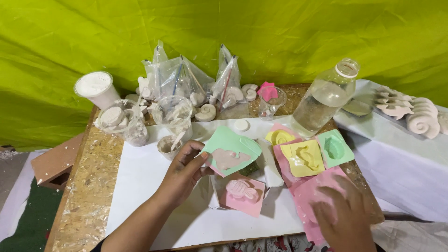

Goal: Demolding various cast objects, including a star and a shell, from flexible silicone molds on a workshop table.

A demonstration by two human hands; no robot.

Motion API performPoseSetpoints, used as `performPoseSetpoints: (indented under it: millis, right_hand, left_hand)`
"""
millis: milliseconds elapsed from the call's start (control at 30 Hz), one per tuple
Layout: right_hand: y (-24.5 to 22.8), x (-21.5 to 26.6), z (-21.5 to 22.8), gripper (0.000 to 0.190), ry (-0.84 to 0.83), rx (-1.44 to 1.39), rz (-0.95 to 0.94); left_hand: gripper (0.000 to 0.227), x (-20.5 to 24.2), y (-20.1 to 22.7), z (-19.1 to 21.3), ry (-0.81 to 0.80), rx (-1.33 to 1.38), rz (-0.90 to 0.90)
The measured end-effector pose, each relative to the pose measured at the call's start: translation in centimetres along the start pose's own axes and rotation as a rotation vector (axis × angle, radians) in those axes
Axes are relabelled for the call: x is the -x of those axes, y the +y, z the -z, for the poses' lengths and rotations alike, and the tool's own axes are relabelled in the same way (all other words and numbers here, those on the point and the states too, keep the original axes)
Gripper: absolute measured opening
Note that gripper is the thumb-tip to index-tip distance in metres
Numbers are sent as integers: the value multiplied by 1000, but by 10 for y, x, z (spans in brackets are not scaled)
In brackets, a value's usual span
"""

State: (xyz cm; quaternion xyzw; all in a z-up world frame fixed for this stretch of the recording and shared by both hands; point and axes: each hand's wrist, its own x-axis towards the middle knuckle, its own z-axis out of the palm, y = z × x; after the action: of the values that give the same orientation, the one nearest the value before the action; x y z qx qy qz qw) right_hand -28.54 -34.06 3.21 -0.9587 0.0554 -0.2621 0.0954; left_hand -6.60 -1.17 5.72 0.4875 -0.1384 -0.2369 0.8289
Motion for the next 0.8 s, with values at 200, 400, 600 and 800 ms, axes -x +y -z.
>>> performPoseSetpoints:
  millis: [200,400,600,800]
  right_hand:
    - [-70,-9,-34,33,-90,-239,534]
    - [-96,-25,-37,13,-127,-390,404]
    - [-107,-31,-36,12,125,-646,128]
    - [-94,-35,-34,12,274,-708,-38]
  left_hand:
    - [7,1,-3,1,14,12,15]
    - [8,2,3,-3,-1,39,-5]
    - [7,3,1,-1,18,39,-7]
    - [7,-1,-6,8,-14,163,-74]
